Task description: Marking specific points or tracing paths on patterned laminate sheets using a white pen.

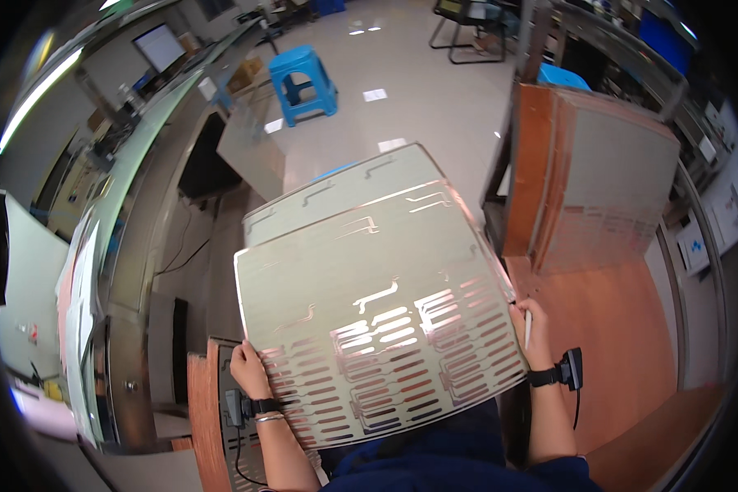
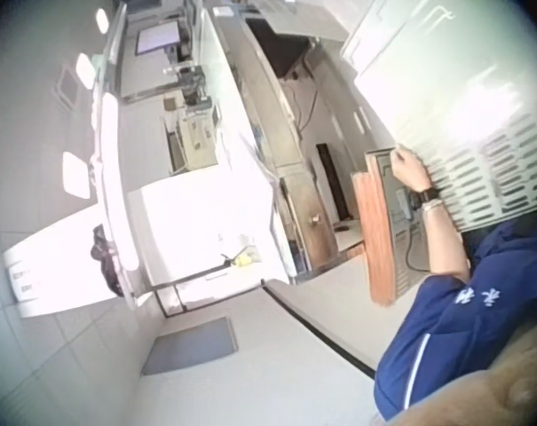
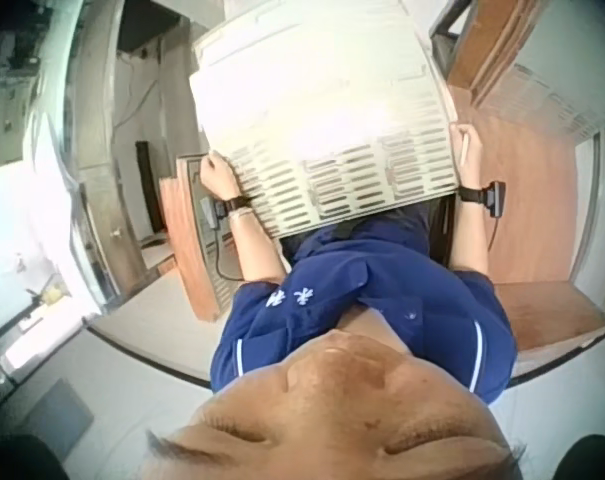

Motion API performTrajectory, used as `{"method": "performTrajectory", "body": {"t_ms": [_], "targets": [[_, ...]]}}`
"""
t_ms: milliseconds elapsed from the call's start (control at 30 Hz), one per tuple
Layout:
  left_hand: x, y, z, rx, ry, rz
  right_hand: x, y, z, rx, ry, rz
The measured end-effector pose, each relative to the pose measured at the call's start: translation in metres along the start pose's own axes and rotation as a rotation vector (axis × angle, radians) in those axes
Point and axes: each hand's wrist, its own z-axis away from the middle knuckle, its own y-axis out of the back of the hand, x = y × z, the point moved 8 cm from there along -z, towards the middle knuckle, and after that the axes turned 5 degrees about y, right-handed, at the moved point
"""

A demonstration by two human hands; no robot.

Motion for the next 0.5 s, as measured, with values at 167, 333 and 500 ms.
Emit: {"method": "performTrajectory", "body": {"t_ms": [167, 333, 500], "targets": [[0.03, 0.019, 0.008, -0.017, -0.114, 0.154, 0.015, -0.002, 0.003, -0.027, 0.071, -0.052], [0.05, 0.039, 0.018, 0.015, -0.196, 0.267, 0.024, 0.008, -0.007, 0.086, 0.044, 0.035], [0.058, 0.044, 0.025, 0.005, -0.2, 0.289, -0.004, 0.021, -0.042, 0.232, 0.162, 0.095]]}}
